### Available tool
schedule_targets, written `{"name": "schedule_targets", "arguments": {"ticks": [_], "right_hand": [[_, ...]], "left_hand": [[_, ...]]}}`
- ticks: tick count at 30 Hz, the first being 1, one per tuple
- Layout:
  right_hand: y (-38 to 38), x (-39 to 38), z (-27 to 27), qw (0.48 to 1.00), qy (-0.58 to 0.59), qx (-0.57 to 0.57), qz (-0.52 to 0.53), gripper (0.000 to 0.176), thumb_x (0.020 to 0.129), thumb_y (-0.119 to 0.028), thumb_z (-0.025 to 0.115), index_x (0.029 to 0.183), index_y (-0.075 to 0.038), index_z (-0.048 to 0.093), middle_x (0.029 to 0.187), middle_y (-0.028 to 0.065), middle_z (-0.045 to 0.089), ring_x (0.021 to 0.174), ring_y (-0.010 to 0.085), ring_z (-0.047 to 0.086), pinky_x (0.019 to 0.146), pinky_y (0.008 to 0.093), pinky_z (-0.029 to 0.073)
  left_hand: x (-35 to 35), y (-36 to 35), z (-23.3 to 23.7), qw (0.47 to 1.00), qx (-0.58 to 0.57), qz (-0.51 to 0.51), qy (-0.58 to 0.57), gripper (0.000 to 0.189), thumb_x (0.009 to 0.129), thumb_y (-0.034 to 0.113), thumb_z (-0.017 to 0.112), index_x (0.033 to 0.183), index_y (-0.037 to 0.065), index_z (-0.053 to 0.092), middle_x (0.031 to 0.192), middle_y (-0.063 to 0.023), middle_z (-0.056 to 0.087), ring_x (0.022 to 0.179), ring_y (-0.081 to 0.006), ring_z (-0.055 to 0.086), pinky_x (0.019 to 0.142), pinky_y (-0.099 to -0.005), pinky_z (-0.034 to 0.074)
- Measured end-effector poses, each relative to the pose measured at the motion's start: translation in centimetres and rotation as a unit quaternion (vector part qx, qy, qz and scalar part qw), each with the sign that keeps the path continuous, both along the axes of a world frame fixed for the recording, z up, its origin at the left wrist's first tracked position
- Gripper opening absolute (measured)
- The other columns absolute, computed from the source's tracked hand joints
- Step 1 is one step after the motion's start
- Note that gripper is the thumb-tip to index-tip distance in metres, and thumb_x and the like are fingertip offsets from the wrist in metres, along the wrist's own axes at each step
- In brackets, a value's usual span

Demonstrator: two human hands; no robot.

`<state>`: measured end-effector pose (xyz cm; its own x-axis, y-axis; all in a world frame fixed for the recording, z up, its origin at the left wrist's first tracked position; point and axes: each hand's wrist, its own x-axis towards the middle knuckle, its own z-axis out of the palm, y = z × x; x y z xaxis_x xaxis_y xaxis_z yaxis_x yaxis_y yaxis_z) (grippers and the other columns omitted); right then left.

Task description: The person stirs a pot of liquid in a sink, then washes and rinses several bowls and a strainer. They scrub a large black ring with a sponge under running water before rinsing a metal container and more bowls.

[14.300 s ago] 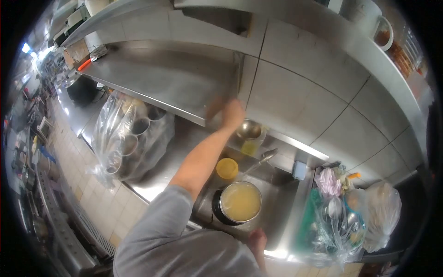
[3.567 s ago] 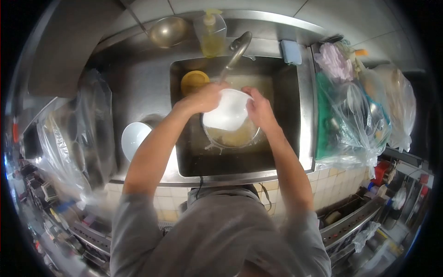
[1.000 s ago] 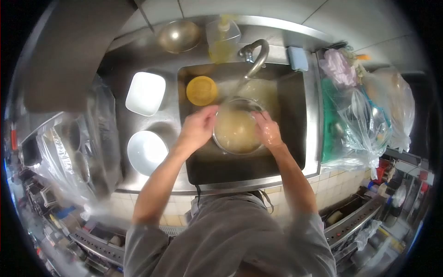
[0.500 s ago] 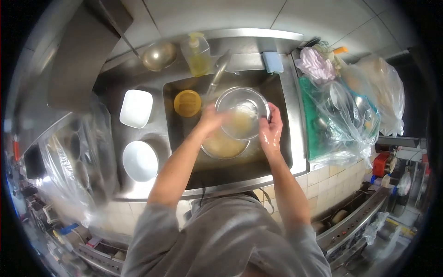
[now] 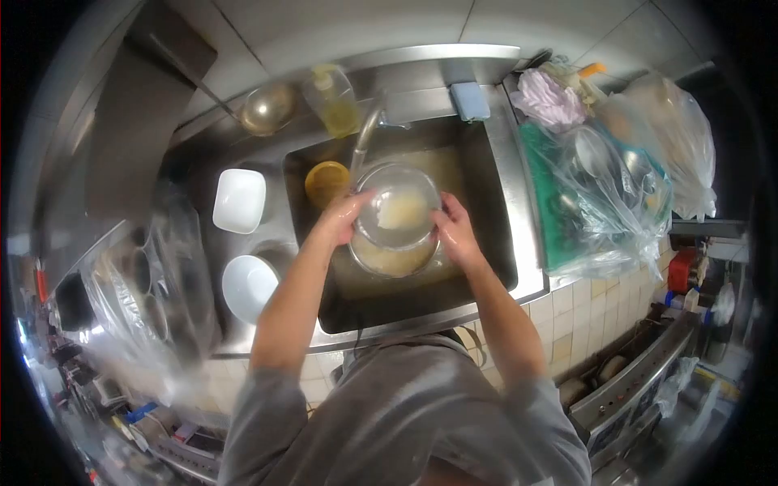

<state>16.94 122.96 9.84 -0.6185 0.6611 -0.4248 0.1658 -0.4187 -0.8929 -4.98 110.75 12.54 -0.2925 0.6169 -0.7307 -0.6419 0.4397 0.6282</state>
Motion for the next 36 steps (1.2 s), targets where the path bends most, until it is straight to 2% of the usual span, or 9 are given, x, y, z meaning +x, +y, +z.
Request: {"name": "schedule_targets", "arguments": {"ticks": [5, 7, 11, 17, 25, 28, 31, 33, 36], "right_hand": [[4.4, -0.7, 3.2, 0.991, -0.085, 0.062, 0.089, 0.044, 0.094, -0.025, 0.068, 0.128, 0.001, 0.057, 0.104, 0.0118, 0.065, 0.080, 0.0163, 0.064, 0.059, 0.0303, 0.055], [8.0, -1.4, 2.1, 0.935, -0.095, 0.325, 0.107, 0.047, 0.092, -0.031, 0.071, 0.124, 0.001, 0.059, 0.102, 0.0148, 0.065, 0.081, 0.0204, 0.065, 0.069, 0.0346, 0.056], [16.2, -4.4, 1.5, 0.839, -0.167, 0.516, 0.051, 0.047, 0.089, -0.031, 0.074, 0.124, -0.002, 0.060, 0.116, 0.0193, 0.063, 0.099, 0.0360, 0.065, 0.087, 0.0452, 0.053], [25.1, -7.6, -2.9, 0.716, -0.303, 0.628, 0.030, 0.060, 0.087, -0.034, 0.074, 0.135, -0.007, 0.051, 0.134, 0.0246, 0.054, 0.120, 0.0434, 0.055, 0.099, 0.0502, 0.048], [23.6, -8.0, -1.0, 0.803, -0.318, 0.490, 0.121, 0.060, 0.082, -0.027, 0.073, 0.134, -0.006, 0.051, 0.123, 0.0247, 0.064, 0.110, 0.0406, 0.064, 0.093, 0.0476, 0.052], [17.3, -6.5, -2.1, 0.912, -0.135, 0.379, 0.081, 0.052, 0.081, -0.022, 0.071, 0.127, -0.003, 0.054, 0.115, 0.0233, 0.068, 0.099, 0.0348, 0.069, 0.087, 0.0425, 0.054], [8.8, -5.8, -1.1, 0.953, -0.078, 0.268, 0.114, 0.049, 0.080, -0.019, 0.070, 0.125, -0.004, 0.056, 0.114, 0.0191, 0.067, 0.101, 0.0338, 0.067, 0.089, 0.0436, 0.052], [5.8, -5.7, -0.6, 0.832, -0.102, 0.505, 0.206, 0.047, 0.080, -0.017, 0.071, 0.124, -0.009, 0.059, 0.121, 0.0136, 0.065, 0.110, 0.0319, 0.062, 0.093, 0.0462, 0.047], [3.4, -5.6, 1.5, 0.774, -0.139, 0.576, 0.223, 0.049, 0.077, -0.015, 0.071, 0.125, -0.010, 0.060, 0.126, 0.0122, 0.060, 0.120, 0.0321, 0.054, 0.095, 0.0469, 0.042]], "left_hand": [[0.2, 0.1, -2.6, 1.000, -0.005, 0.014, -0.001, 0.054, 0.098, 0.021, 0.063, 0.140, -0.006, 0.043, 0.132, -0.0211, 0.057, 0.117, -0.0333, 0.060, 0.092, -0.0492, 0.055], [-0.8, 0.6, -4.6, 0.999, -0.015, -0.048, -0.001, 0.059, 0.099, 0.028, 0.062, 0.144, -0.005, 0.041, 0.140, -0.0217, 0.051, 0.124, -0.0331, 0.055, 0.098, -0.0483, 0.051], [0.2, 2.1, -0.9, 0.996, -0.048, 0.003, 0.074, 0.064, 0.100, 0.031, 0.061, 0.150, -0.001, 0.037, 0.144, -0.0204, 0.050, 0.130, -0.0303, 0.050, 0.107, -0.0437, 0.042], [-0.6, 3.4, -2.5, 0.980, -0.029, -0.062, 0.189, 0.067, 0.100, 0.030, 0.057, 0.156, 0.006, 0.031, 0.147, -0.0197, 0.048, 0.135, -0.0297, 0.046, 0.111, -0.0388, 0.038], [-0.2, 5.6, 0.9, 0.964, -0.076, -0.124, 0.224, 0.064, 0.100, 0.022, 0.054, 0.158, 0.011, 0.029, 0.147, -0.0174, 0.047, 0.130, -0.0295, 0.051, 0.106, -0.0418, 0.044], [-0.6, 4.9, -1.1, 0.983, -0.134, -0.065, 0.110, 0.066, 0.102, 0.028, 0.053, 0.158, 0.014, 0.022, 0.148, -0.0164, 0.044, 0.126, -0.0330, 0.055, 0.082, -0.0570, 0.059], [0.4, 4.5, -0.6, 0.988, -0.112, -0.014, 0.109, 0.061, 0.103, 0.031, 0.052, 0.155, 0.012, 0.026, 0.146, -0.0174, 0.045, 0.124, -0.0332, 0.056, 0.077, -0.0542, 0.060], [1.4, 4.4, -0.4, 0.982, -0.139, 0.026, 0.125, 0.056, 0.104, 0.032, 0.051, 0.151, 0.009, 0.033, 0.140, -0.0182, 0.049, 0.119, -0.0341, 0.059, 0.075, -0.0531, 0.061], [1.9, 3.1, -0.6, 0.978, -0.084, 0.017, 0.190, 0.061, 0.102, 0.039, 0.047, 0.153, 0.009, 0.032, 0.144, -0.0193, 0.049, 0.119, -0.0350, 0.060, 0.073, -0.0482, 0.063]]}}
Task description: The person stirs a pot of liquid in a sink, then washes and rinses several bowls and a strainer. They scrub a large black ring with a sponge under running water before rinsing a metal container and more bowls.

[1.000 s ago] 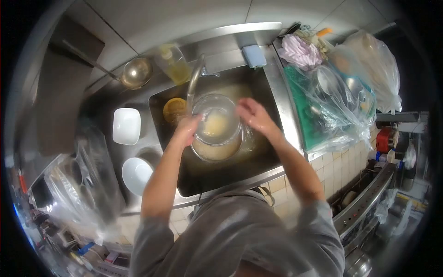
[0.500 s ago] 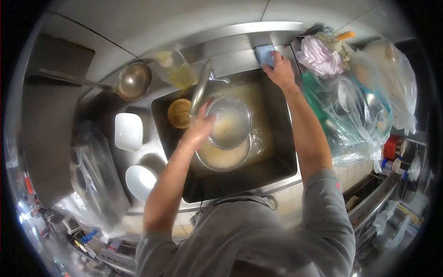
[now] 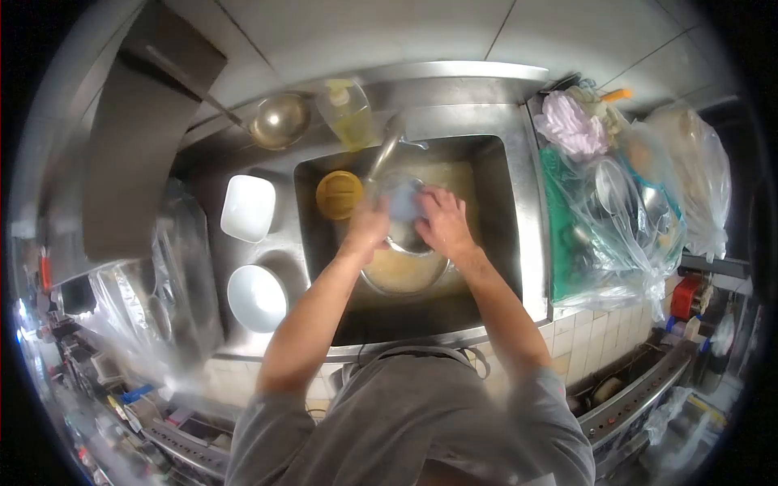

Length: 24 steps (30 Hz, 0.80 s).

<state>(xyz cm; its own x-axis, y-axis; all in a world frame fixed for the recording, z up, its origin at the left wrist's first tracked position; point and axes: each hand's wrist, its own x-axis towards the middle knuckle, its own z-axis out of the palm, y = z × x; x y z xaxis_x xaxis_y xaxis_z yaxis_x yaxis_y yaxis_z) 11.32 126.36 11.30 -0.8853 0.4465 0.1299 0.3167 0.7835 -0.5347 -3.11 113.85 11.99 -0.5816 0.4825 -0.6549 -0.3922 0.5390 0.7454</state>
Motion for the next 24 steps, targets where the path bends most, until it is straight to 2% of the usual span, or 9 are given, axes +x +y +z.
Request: {"name": "schedule_targets", "arguments": {"ticks": [5, 7, 9, 11, 12, 15, 17, 20, 24], "right_hand": [[-2.2, -0.2, 0.9, 0.999, -0.021, 0.036, 0.029, 0.050, 0.077, -0.015, 0.071, 0.125, -0.008, 0.059, 0.124, 0.0172, 0.059, 0.115, 0.0378, 0.055, 0.093, 0.0488, 0.045], [-4.0, -1.6, -0.8, 0.997, -0.034, -0.059, -0.018, 0.041, 0.080, -0.015, 0.069, 0.118, -0.003, 0.059, 0.125, 0.0214, 0.057, 0.107, 0.0432, 0.062, 0.087, 0.0521, 0.052], [-5.5, -3.0, -3.7, 0.998, -0.041, -0.036, -0.026, 0.035, 0.081, -0.016, 0.067, 0.113, -0.002, 0.061, 0.122, 0.0240, 0.059, 0.098, 0.0458, 0.065, 0.084, 0.0523, 0.056], [-6.3, -3.7, -1.8, 0.980, -0.134, -0.095, 0.115, 0.035, 0.081, -0.017, 0.066, 0.113, -0.002, 0.065, 0.113, 0.0227, 0.065, 0.098, 0.0425, 0.067, 0.085, 0.0506, 0.056], [-6.1, -4.1, -1.2, 0.967, -0.194, -0.074, 0.148, 0.035, 0.080, -0.017, 0.066, 0.112, -0.004, 0.067, 0.105, 0.0209, 0.068, 0.098, 0.0392, 0.068, 0.085, 0.0490, 0.056], [-4.5, -3.8, 1.8, 0.952, -0.255, -0.025, 0.168, 0.038, 0.080, -0.016, 0.065, 0.117, -0.006, 0.067, 0.104, 0.0197, 0.069, 0.100, 0.0366, 0.069, 0.085, 0.0471, 0.057], [-4.9, -4.8, 3.3, 0.953, -0.281, -0.039, 0.105, 0.036, 0.079, -0.014, 0.066, 0.115, -0.005, 0.066, 0.106, 0.0199, 0.069, 0.101, 0.0360, 0.069, 0.086, 0.0465, 0.057], [-6.3, -6.3, 1.8, 0.990, -0.140, -0.016, -0.015, 0.033, 0.077, -0.010, 0.068, 0.108, -0.002, 0.062, 0.110, 0.0223, 0.068, 0.103, 0.0380, 0.068, 0.086, 0.0479, 0.057], [-7.5, -7.5, 1.5, 0.982, -0.106, -0.139, 0.068, 0.029, 0.078, -0.012, 0.066, 0.104, -0.001, 0.063, 0.103, 0.0257, 0.067, 0.101, 0.0436, 0.065, 0.085, 0.0520, 0.054]], "left_hand": [[1.9, -1.7, 3.3, 0.998, -0.056, 0.013, 0.020, 0.051, 0.103, 0.038, 0.051, 0.143, 0.006, 0.045, 0.125, -0.0182, 0.059, 0.103, -0.0339, 0.066, 0.071, -0.0538, 0.061], [2.9, -2.3, 1.8, 0.998, -0.038, -0.003, 0.053, 0.048, 0.103, 0.038, 0.051, 0.139, 0.006, 0.049, 0.120, -0.0171, 0.061, 0.099, -0.0318, 0.067, 0.068, -0.0506, 0.061], [2.9, -3.0, 0.3, 0.996, -0.022, -0.016, 0.087, 0.045, 0.103, 0.038, 0.051, 0.136, 0.006, 0.053, 0.114, -0.0159, 0.063, 0.095, -0.0296, 0.068, 0.066, -0.0473, 0.061], [0.9, -4.2, -0.3, 0.992, 0.000, -0.019, 0.128, 0.042, 0.104, 0.038, 0.050, 0.131, 0.006, 0.057, 0.106, -0.0140, 0.066, 0.090, -0.0256, 0.067, 0.060, -0.0403, 0.059], [0.2, -4.7, 0.6, 0.992, -0.013, -0.032, 0.118, 0.051, 0.102, 0.038, 0.049, 0.137, 0.001, 0.054, 0.126, -0.0277, 0.062, 0.119, -0.0385, 0.060, 0.082, -0.0456, 0.056], [-0.7, -6.5, -1.2, 0.974, -0.011, -0.023, 0.225, 0.048, 0.102, 0.035, 0.051, 0.133, -0.001, 0.056, 0.127, -0.0289, 0.061, 0.117, -0.0416, 0.060, 0.089, -0.0459, 0.052], [0.0, -7.1, 0.9, 0.980, 0.009, -0.007, 0.198, 0.046, 0.103, 0.033, 0.050, 0.132, -0.001, 0.057, 0.124, -0.0266, 0.063, 0.112, -0.0387, 0.063, 0.090, -0.0439, 0.051], [0.8, -7.1, 2.5, 0.995, 0.048, 0.023, 0.090, 0.048, 0.104, 0.033, 0.050, 0.139, 0.000, 0.052, 0.124, -0.0224, 0.063, 0.110, -0.0351, 0.064, 0.084, -0.0449, 0.056], [0.3, -7.4, 3.3, 0.996, 0.069, 0.056, -0.026, 0.043, 0.105, 0.032, 0.050, 0.140, 0.007, 0.049, 0.118, -0.0136, 0.063, 0.097, -0.0265, 0.066, 0.069, -0.0445, 0.061]]}}
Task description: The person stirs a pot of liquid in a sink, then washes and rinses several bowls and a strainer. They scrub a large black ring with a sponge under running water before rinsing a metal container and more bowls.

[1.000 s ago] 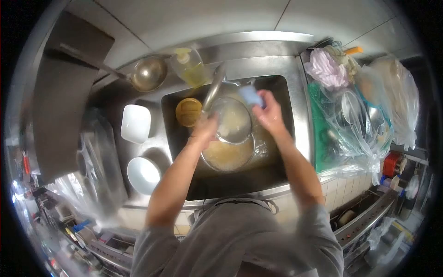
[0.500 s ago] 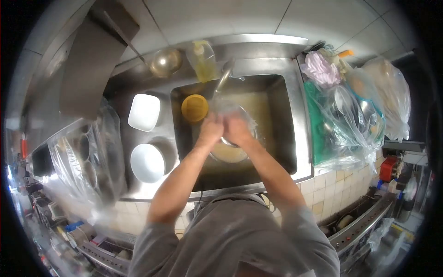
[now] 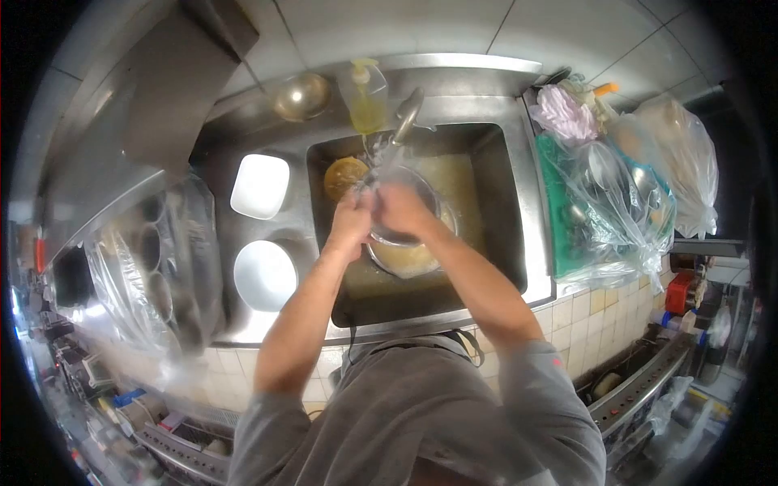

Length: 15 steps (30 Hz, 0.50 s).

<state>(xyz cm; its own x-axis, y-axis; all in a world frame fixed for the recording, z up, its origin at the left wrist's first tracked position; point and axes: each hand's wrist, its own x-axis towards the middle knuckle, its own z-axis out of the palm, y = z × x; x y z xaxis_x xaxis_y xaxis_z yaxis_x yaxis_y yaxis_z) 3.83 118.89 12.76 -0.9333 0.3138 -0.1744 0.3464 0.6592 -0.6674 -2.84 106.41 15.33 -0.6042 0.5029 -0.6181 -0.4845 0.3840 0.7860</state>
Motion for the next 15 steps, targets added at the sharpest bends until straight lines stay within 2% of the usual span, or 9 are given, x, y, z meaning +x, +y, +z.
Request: {"name": "schedule_targets", "arguments": {"ticks": [1, 3, 5, 6, 7, 10, 12, 14, 15], "right_hand": [[0.0, 0.7, 0.3, 1.000, 0.001, 0.000, 0.002, 0.029, 0.078, -0.012, 0.066, 0.104, -0.001, 0.063, 0.103, 0.0257, 0.067, 0.101, 0.0436, 0.065, 0.085, 0.0520, 0.054], [0.3, 2.2, 2.0, 0.998, 0.051, -0.008, 0.024, 0.027, 0.077, -0.012, 0.065, 0.103, -0.002, 0.064, 0.103, 0.0249, 0.067, 0.100, 0.0432, 0.065, 0.086, 0.0520, 0.052], [1.0, 2.8, 2.8, 0.998, 0.051, -0.038, 0.012, 0.027, 0.077, -0.012, 0.066, 0.103, -0.003, 0.064, 0.106, 0.0237, 0.067, 0.099, 0.0432, 0.065, 0.087, 0.0502, 0.052], [1.3, 3.0, 2.6, 0.993, 0.099, -0.037, -0.052, 0.026, 0.078, -0.011, 0.066, 0.102, -0.002, 0.063, 0.105, 0.0235, 0.067, 0.098, 0.0432, 0.065, 0.086, 0.0496, 0.053], [1.6, 3.0, 2.5, 0.981, 0.149, -0.035, -0.117, 0.025, 0.078, -0.011, 0.066, 0.101, -0.001, 0.063, 0.105, 0.0233, 0.066, 0.098, 0.0432, 0.065, 0.086, 0.0491, 0.053], [1.9, 2.9, 3.7, 0.978, 0.164, -0.003, -0.127, 0.032, 0.079, -0.010, 0.069, 0.108, -0.002, 0.060, 0.109, 0.0213, 0.063, 0.100, 0.0421, 0.064, 0.087, 0.0477, 0.053], [1.3, 2.3, 4.4, 0.980, 0.160, 0.029, -0.113, 0.036, 0.079, -0.010, 0.071, 0.113, -0.003, 0.058, 0.112, 0.0200, 0.061, 0.104, 0.0411, 0.063, 0.088, 0.0474, 0.053], [0.8, 1.6, 4.6, 0.980, 0.160, 0.100, -0.057, 0.045, 0.080, -0.012, 0.073, 0.121, -0.006, 0.053, 0.118, 0.0164, 0.058, 0.112, 0.0383, 0.059, 0.091, 0.0475, 0.052], [1.1, 1.7, 4.9, 0.980, 0.158, 0.102, -0.063, 0.045, 0.080, -0.012, 0.073, 0.121, -0.006, 0.053, 0.118, 0.0164, 0.058, 0.112, 0.0383, 0.059, 0.091, 0.0475, 0.052]], "left_hand": [[-0.4, -0.5, -0.2, 1.000, 0.009, 0.002, -0.005, 0.035, 0.106, 0.030, 0.049, 0.135, 0.010, 0.052, 0.110, -0.0086, 0.064, 0.087, -0.0215, 0.067, 0.063, -0.0439, 0.062], [-1.5, -1.1, -0.1, 0.999, 0.018, 0.007, -0.031, 0.034, 0.105, 0.026, 0.050, 0.136, 0.012, 0.050, 0.113, -0.0083, 0.064, 0.092, -0.0214, 0.067, 0.067, -0.0448, 0.062], [-2.1, -1.5, 0.8, 0.997, 0.057, -0.023, -0.051, 0.034, 0.104, 0.022, 0.052, 0.136, 0.013, 0.051, 0.113, -0.0078, 0.064, 0.094, -0.0221, 0.066, 0.068, -0.0440, 0.062], [-1.9, -1.2, 2.4, 0.997, 0.058, -0.020, -0.051, 0.033, 0.100, 0.014, 0.051, 0.133, 0.011, 0.053, 0.110, -0.0082, 0.064, 0.091, -0.0219, 0.066, 0.065, -0.0420, 0.061], [-1.9, -1.0, 2.5, 0.997, 0.058, -0.023, -0.051, 0.033, 0.100, 0.014, 0.051, 0.133, 0.011, 0.053, 0.110, -0.0082, 0.064, 0.091, -0.0219, 0.066, 0.065, -0.0420, 0.061], [-2.1, 0.2, 2.9, 0.997, 0.051, -0.054, 0.013, 0.035, 0.094, 0.008, 0.048, 0.129, 0.005, 0.054, 0.108, -0.0117, 0.064, 0.087, -0.0233, 0.067, 0.061, -0.0416, 0.061], [-2.3, 1.4, 3.0, 0.975, -0.105, -0.161, 0.113, 0.041, 0.087, 0.005, 0.046, 0.125, -0.002, 0.058, 0.107, -0.0180, 0.065, 0.087, -0.0296, 0.069, 0.058, -0.0430, 0.058], [-2.5, 1.8, 3.4, 0.971, -0.106, -0.189, 0.099, 0.039, 0.087, 0.006, 0.048, 0.122, -0.003, 0.059, 0.104, -0.0185, 0.066, 0.085, -0.0312, 0.068, 0.056, -0.0431, 0.057], [-2.4, 2.0, 3.8, 0.968, -0.108, -0.212, 0.085, 0.037, 0.086, 0.007, 0.049, 0.120, -0.004, 0.059, 0.102, -0.0190, 0.067, 0.082, -0.0328, 0.068, 0.053, -0.0432, 0.056]]}}
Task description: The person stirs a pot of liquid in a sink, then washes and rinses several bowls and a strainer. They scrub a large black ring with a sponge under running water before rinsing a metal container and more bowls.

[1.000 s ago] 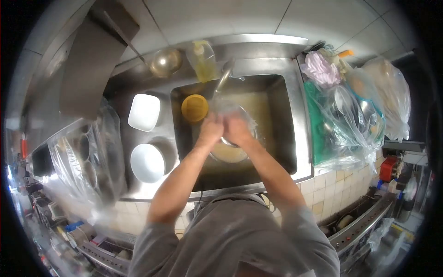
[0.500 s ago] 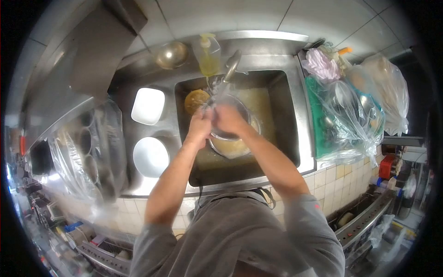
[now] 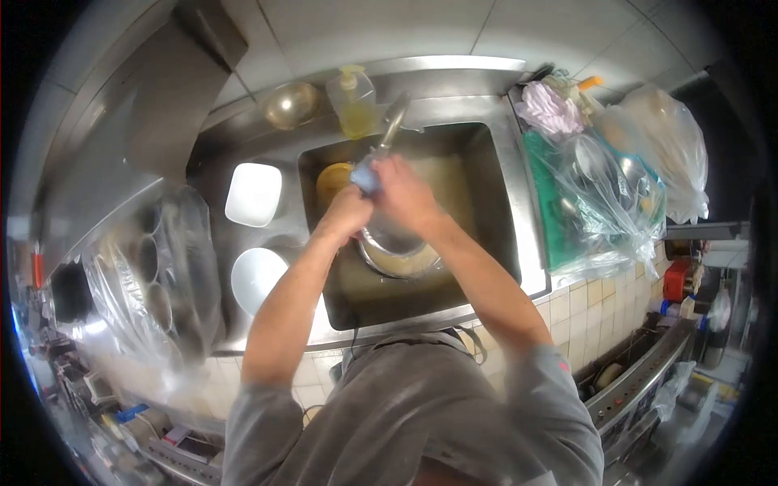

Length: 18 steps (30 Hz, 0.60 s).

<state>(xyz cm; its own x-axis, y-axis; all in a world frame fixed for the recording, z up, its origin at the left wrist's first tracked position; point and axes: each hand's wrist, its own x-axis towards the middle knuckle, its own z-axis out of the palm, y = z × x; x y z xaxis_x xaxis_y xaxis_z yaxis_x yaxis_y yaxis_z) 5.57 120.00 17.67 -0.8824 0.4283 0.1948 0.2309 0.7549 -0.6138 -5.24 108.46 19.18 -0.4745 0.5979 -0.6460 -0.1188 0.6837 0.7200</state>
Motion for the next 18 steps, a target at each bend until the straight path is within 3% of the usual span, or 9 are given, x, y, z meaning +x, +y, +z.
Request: {"name": "schedule_targets", "arguments": {"ticks": [2, 4, 5, 8, 9, 11, 13, 16, 18], "right_hand": [[0.7, -0.1, 0.6, 0.996, -0.082, 0.041, -0.005, 0.047, 0.080, -0.013, 0.074, 0.122, -0.008, 0.052, 0.119, 0.0139, 0.057, 0.116, 0.0359, 0.056, 0.092, 0.0480, 0.052], [1.9, 0.1, 0.3, 0.992, -0.103, 0.071, -0.032, 0.047, 0.080, -0.014, 0.074, 0.122, -0.009, 0.053, 0.119, 0.0137, 0.058, 0.117, 0.0354, 0.056, 0.093, 0.0476, 0.052], [2.6, 0.5, 0.1, 0.986, -0.123, 0.101, -0.058, 0.048, 0.079, -0.015, 0.075, 0.122, -0.009, 0.054, 0.119, 0.0135, 0.058, 0.117, 0.0348, 0.055, 0.093, 0.0472, 0.051], [4.2, 1.9, -1.9, 0.986, -0.007, 0.019, -0.164, 0.052, 0.078, -0.019, 0.077, 0.122, -0.006, 0.054, 0.114, 0.0173, 0.064, 0.111, 0.0369, 0.060, 0.093, 0.0469, 0.052], [4.7, 2.2, -2.4, 0.986, -0.007, 0.017, -0.167, 0.052, 0.078, -0.019, 0.077, 0.122, -0.006, 0.054, 0.114, 0.0173, 0.064, 0.111, 0.0369, 0.060, 0.093, 0.0469, 0.052], [5.5, 2.8, -3.7, 0.913, -0.058, -0.296, -0.274, 0.051, 0.077, -0.022, 0.076, 0.119, -0.001, 0.055, 0.103, 0.0224, 0.069, 0.101, 0.0412, 0.066, 0.090, 0.0458, 0.053], [5.7, 3.4, -6.6, 0.916, -0.040, -0.275, -0.291, 0.049, 0.077, -0.023, 0.075, 0.116, 0.001, 0.056, 0.099, 0.0241, 0.070, 0.097, 0.0425, 0.068, 0.087, 0.0455, 0.054], [5.7, 5.4, -8.0, 0.922, -0.001, -0.263, -0.284, 0.045, 0.077, -0.022, 0.072, 0.112, 0.003, 0.056, 0.096, 0.0263, 0.070, 0.094, 0.0433, 0.069, 0.084, 0.0454, 0.054], [6.2, 6.3, -7.7, 0.924, 0.016, -0.277, -0.265, 0.042, 0.078, -0.020, 0.071, 0.111, 0.003, 0.057, 0.096, 0.0266, 0.070, 0.095, 0.0427, 0.069, 0.083, 0.0456, 0.054]], "left_hand": [[0.7, 0.0, 1.0, 1.000, -0.005, -0.016, 0.008, 0.040, 0.087, 0.007, 0.049, 0.123, -0.005, 0.058, 0.104, -0.0226, 0.069, 0.083, -0.0364, 0.070, 0.059, -0.0446, 0.056], [1.2, -0.1, 1.1, 0.985, 0.045, -0.085, 0.143, 0.042, 0.087, 0.006, 0.051, 0.127, -0.003, 0.057, 0.107, -0.0194, 0.070, 0.093, -0.0286, 0.070, 0.080, -0.0410, 0.056], [1.3, -0.4, -0.9, 0.971, 0.105, -0.066, 0.205, 0.049, 0.086, 0.008, 0.052, 0.134, -0.002, 0.054, 0.118, -0.0290, 0.066, 0.107, -0.0406, 0.066, 0.093, -0.0423, 0.050], [2.6, -0.1, -1.0, 0.968, 0.185, 0.040, 0.162, 0.053, 0.086, 0.005, 0.053, 0.139, 0.001, 0.053, 0.123, -0.0277, 0.065, 0.118, -0.0402, 0.061, 0.101, -0.0407, 0.046], [2.9, 0.0, -1.6, 0.956, 0.207, 0.051, 0.201, 0.058, 0.087, 0.003, 0.050, 0.145, 0.004, 0.049, 0.128, -0.0265, 0.063, 0.123, -0.0361, 0.060, 0.104, -0.0385, 0.045], [4.1, 1.0, -2.8, 0.940, 0.244, 0.093, 0.221, 0.060, 0.087, 0.001, 0.050, 0.146, 0.003, 0.046, 0.129, -0.0260, 0.063, 0.124, -0.0339, 0.060, 0.105, -0.0378, 0.043], [4.3, 2.2, -2.5, 0.921, 0.281, 0.132, 0.236, 0.062, 0.086, 0.000, 0.050, 0.148, 0.002, 0.043, 0.130, -0.0256, 0.063, 0.126, -0.0317, 0.059, 0.107, -0.0371, 0.042], [2.0, 3.2, -0.8, 0.968, 0.126, 0.025, 0.216, 0.065, 0.084, 0.007, 0.059, 0.145, -0.005, 0.042, 0.124, -0.0257, 0.065, 0.114, -0.0337, 0.066, 0.101, -0.0385, 0.048], [-0.8, 4.3, -3.0, 0.939, 0.144, -0.069, 0.304, 0.062, 0.082, 0.015, 0.065, 0.140, -0.002, 0.049, 0.117, -0.0254, 0.068, 0.110, -0.0365, 0.067, 0.097, -0.0391, 0.051]]}}
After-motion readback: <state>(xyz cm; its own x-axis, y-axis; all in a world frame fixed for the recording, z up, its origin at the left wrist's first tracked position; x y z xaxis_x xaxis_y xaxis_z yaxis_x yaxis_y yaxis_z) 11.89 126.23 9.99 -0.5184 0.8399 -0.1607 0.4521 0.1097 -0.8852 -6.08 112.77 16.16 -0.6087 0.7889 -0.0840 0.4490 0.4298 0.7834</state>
